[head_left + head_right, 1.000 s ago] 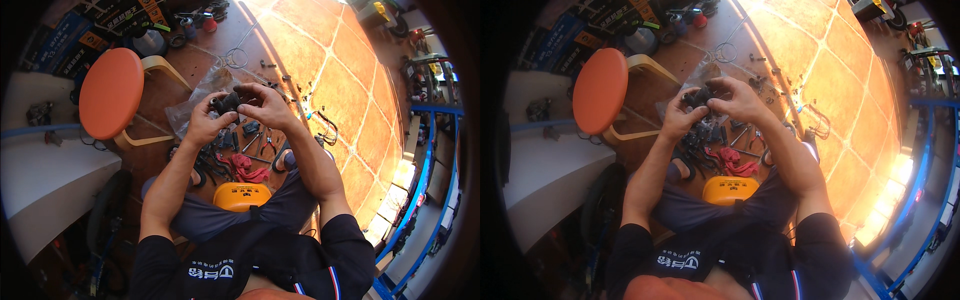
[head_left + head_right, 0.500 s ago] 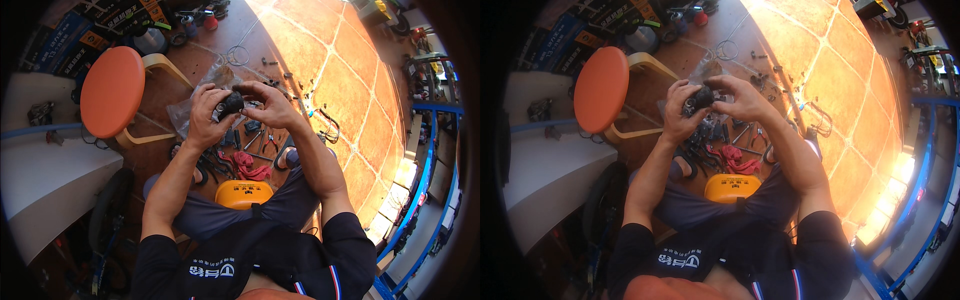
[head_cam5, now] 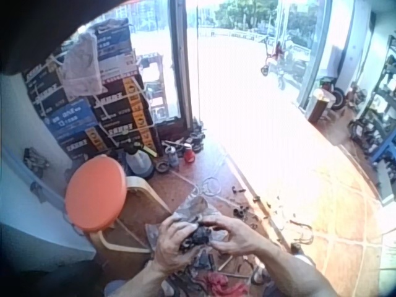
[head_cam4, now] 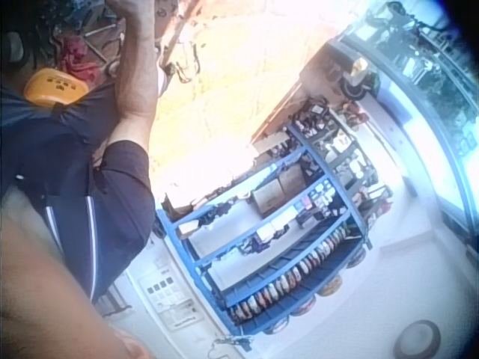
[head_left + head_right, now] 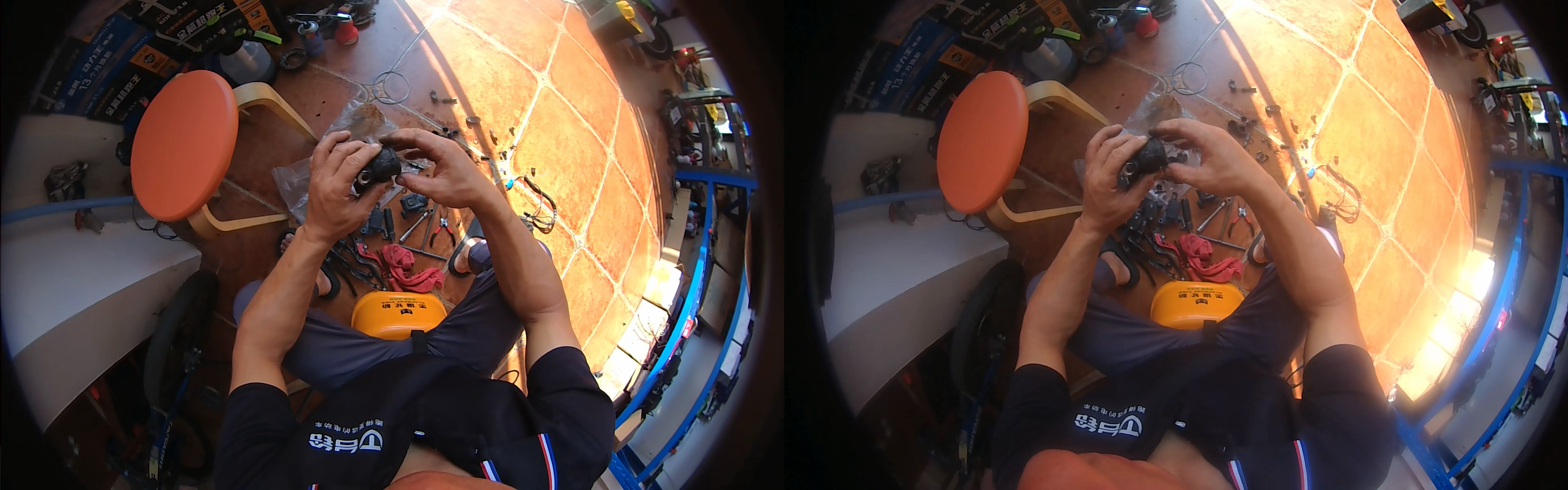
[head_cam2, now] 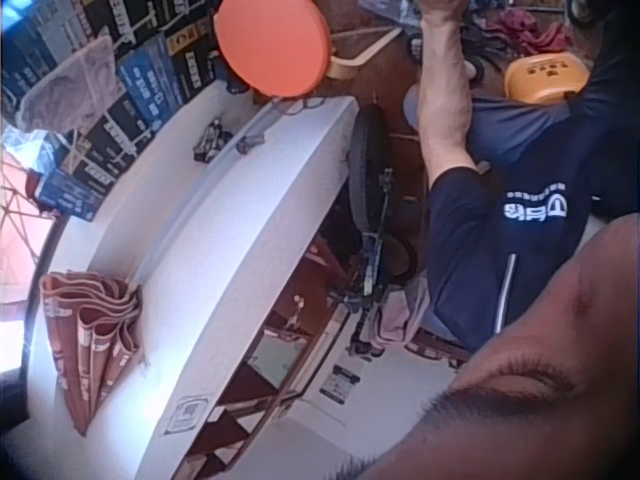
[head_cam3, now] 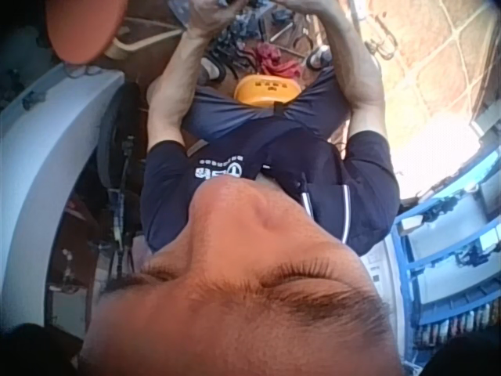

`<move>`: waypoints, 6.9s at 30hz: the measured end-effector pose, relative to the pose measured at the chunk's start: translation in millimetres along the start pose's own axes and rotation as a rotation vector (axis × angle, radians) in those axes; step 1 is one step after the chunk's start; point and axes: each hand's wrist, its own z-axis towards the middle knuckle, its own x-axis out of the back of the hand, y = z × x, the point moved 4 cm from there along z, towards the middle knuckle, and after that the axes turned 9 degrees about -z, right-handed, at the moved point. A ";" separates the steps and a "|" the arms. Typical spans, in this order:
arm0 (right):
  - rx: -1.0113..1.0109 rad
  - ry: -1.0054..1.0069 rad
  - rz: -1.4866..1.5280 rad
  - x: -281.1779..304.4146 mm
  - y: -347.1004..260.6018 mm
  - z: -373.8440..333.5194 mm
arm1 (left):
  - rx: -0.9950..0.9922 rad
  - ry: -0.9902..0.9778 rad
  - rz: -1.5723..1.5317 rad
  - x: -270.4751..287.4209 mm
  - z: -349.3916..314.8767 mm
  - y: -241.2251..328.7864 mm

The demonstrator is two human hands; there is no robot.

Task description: The person sits cross-legged on a stool and assembles small mechanical parts, including a spring-loaded shaft and a black housing. They use pliers to adjust components and place assembled pieces on the floor among other parts and tools.

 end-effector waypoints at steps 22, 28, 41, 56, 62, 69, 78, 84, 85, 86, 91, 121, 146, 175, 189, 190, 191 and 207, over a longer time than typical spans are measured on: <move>-0.095 0.087 -0.115 6.7 -3.1 -1.6 | 0.102 0.143 -0.127 12.3 2.8 -13.8; -0.137 0.113 -0.166 8.0 -0.5 -1.2 | 0.615 0.224 -1.380 2.9 -8.5 -44.1; -0.142 0.135 -0.222 8.6 1.4 -0.1 | 0.820 0.310 -1.760 5.7 -18.0 -65.1; -0.119 0.119 -0.280 10.3 1.9 -1.1 | 0.635 0.130 -1.877 7.2 -12.5 -56.6; -0.125 0.117 -0.290 10.8 0.7 -2.2 | 0.642 0.135 -1.846 8.5 -11.7 -54.2; -0.130 0.097 -0.304 9.6 1.3 -1.9 | 0.917 0.356 -1.798 3.2 -19.7 -69.1; -0.135 0.075 -0.346 8.7 1.4 -1.7 | 0.936 0.359 -1.833 3.8 -17.4 -66.2; -0.143 0.037 -0.360 7.0 2.7 -2.2 | 0.963 0.403 -1.832 3.6 -18.6 -69.4; -0.144 0.033 -0.363 6.8 3.1 -2.1 | 0.967 0.413 -1.822 3.6 -19.4 -70.3; -0.141 0.030 -0.367 6.6 3.5 -1.9 | 0.971 0.423 -1.812 3.5 -20.3 -71.3; -0.145 0.020 -0.371 5.7 4.7 -2.0 | 0.988 0.440 -1.765 2.7 -22.9 -75.9; -0.129 -0.049 -0.441 2.7 8.0 -2.6 | 0.930 0.368 -2.088 4.3 -16.5 -67.0; -0.143 -0.074 -0.541 2.1 8.7 -4.5 | 0.888 0.390 -1.971 9.6 -18.2 -73.3; -0.116 -0.053 -0.571 7.3 5.5 -7.5 | 0.542 0.071 -2.239 19.0 -2.4 -51.0; -0.141 0.115 0.063 4.3 2.3 -6.0 | 0.511 0.275 -1.491 38.2 5.1 -57.8; -0.137 0.069 0.129 2.7 3.1 -5.1 | 0.544 0.214 -1.436 33.2 4.8 -54.2; -0.142 0.064 0.195 0.6 4.2 -3.4 | 0.547 0.142 -1.336 27.8 3.3 -48.9; -0.182 0.178 0.046 0.5 5.9 7.4 | 0.698 -0.009 -1.022 -11.9 -10.0 -44.7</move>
